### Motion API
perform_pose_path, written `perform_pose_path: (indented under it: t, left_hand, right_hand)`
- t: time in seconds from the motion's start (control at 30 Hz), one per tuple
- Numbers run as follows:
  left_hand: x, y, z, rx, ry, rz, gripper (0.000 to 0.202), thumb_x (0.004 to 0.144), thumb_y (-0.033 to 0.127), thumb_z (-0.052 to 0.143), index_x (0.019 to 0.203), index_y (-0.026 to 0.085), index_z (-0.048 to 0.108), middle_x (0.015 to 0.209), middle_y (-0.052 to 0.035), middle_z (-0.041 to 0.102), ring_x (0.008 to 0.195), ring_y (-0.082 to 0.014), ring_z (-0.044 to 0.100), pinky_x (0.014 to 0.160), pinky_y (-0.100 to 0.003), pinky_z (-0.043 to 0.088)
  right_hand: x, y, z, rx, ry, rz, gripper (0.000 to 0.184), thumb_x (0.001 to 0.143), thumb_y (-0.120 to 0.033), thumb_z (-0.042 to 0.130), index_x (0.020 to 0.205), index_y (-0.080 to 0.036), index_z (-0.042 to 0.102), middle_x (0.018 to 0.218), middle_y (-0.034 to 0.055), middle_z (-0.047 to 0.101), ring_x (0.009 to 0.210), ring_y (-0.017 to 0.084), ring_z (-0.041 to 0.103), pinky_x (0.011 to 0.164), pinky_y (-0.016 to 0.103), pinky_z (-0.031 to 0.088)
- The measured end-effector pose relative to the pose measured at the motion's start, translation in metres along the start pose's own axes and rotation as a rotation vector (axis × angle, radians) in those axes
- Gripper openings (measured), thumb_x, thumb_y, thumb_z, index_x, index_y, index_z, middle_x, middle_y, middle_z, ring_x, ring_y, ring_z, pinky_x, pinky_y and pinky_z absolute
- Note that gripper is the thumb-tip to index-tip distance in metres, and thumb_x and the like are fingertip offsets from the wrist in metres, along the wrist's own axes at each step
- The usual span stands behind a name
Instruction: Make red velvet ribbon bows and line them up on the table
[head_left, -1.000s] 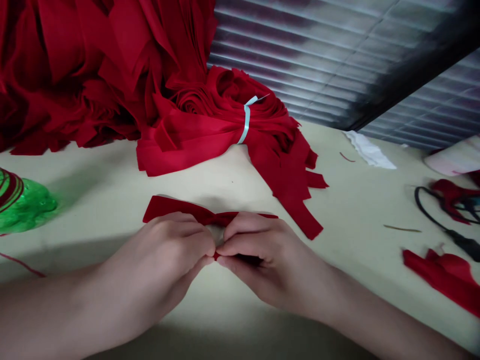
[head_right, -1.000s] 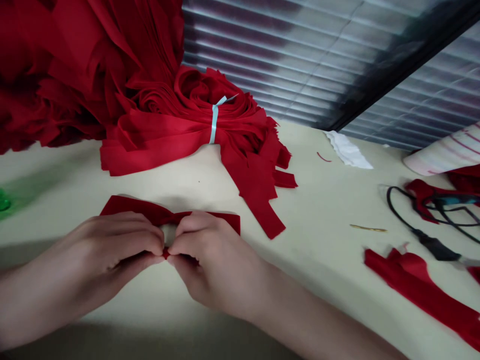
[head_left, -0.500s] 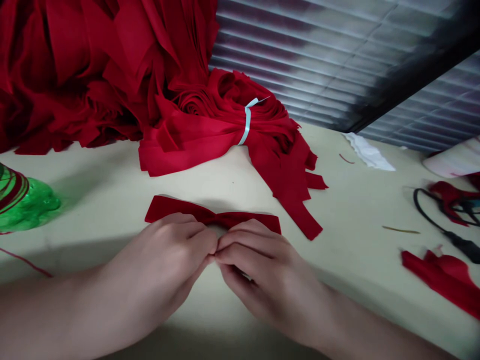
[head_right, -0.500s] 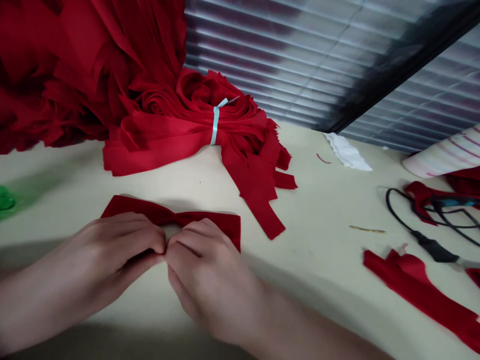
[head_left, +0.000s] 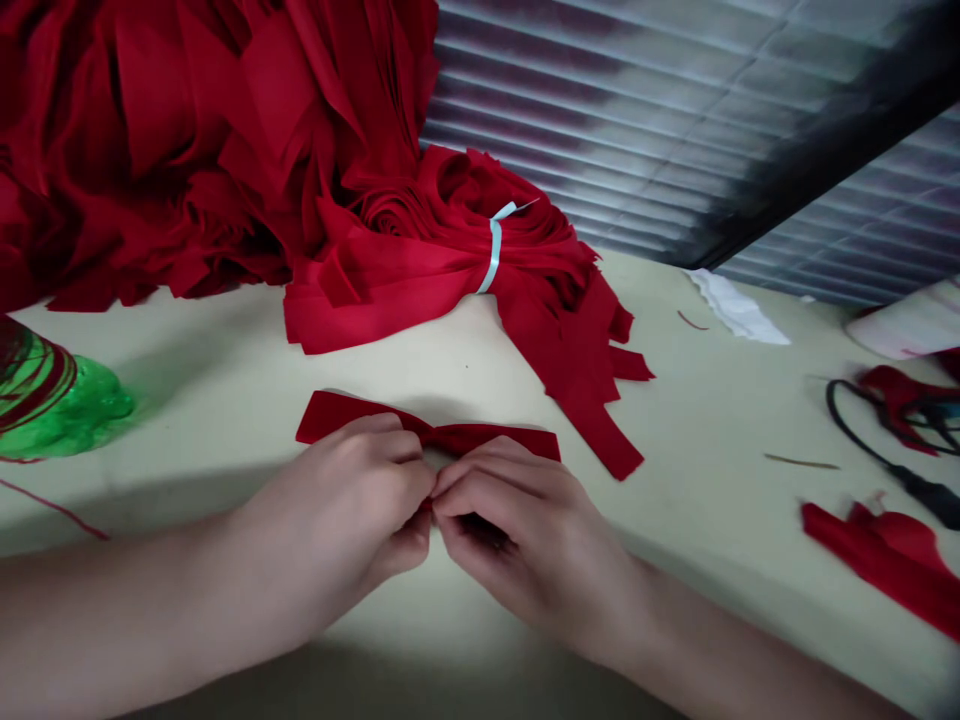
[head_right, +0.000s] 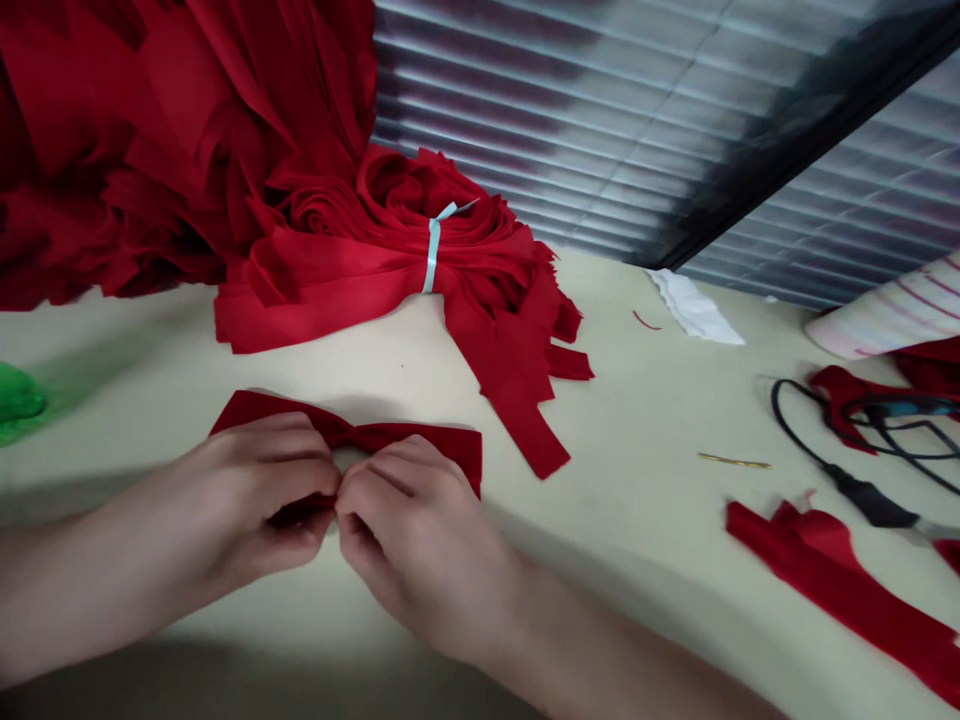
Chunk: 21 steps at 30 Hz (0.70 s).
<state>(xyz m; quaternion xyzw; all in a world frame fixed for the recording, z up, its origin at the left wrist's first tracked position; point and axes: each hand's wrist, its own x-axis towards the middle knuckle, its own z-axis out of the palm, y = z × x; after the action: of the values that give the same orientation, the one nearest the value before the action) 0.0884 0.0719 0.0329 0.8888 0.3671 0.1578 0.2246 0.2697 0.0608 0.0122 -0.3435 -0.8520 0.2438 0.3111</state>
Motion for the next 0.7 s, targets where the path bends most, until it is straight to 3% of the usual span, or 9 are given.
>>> perform_pose_path:
  t: [0.17, 0.37, 0.7]
  left_hand:
    - [-0.0027, -0.0018, -0.0045, 0.014, -0.031, 0.057, 0.012, 0.078, 0.004, 0.064, 0.069, 0.012, 0.062, 0.072, -0.0035, 0.059, 0.070, -0.0193, 0.056, 0.062, -0.031, 0.046]
    - [-0.0050, -0.0039, -0.0017, -0.021, 0.012, 0.102, 0.019, 0.083, 0.005, 0.058, 0.065, 0.012, 0.058, 0.068, -0.0025, 0.056, 0.066, -0.0164, 0.051, 0.056, -0.027, 0.040]
    - [-0.0069, -0.0090, 0.0030, -0.102, 0.004, 0.103, 0.021, 0.088, 0.010, 0.051, 0.068, 0.013, 0.054, 0.073, -0.0019, 0.054, 0.073, -0.0154, 0.048, 0.061, -0.026, 0.036]
  right_hand:
    - [0.0002, -0.0013, -0.0010, -0.010, -0.008, 0.017, 0.016, 0.082, -0.006, 0.057, 0.071, -0.016, 0.061, 0.077, 0.0023, 0.066, 0.074, 0.014, 0.059, 0.070, 0.027, 0.049]
    - [-0.0011, -0.0010, -0.0013, -0.014, -0.014, -0.001, 0.016, 0.084, -0.007, 0.055, 0.073, -0.017, 0.061, 0.079, 0.0018, 0.067, 0.075, 0.015, 0.059, 0.071, 0.028, 0.049]
    - [-0.0041, -0.0004, -0.0049, -0.176, 0.003, -0.107, 0.012, 0.082, -0.008, 0.058, 0.079, -0.017, 0.065, 0.082, 0.0037, 0.068, 0.079, 0.018, 0.060, 0.075, 0.035, 0.044]
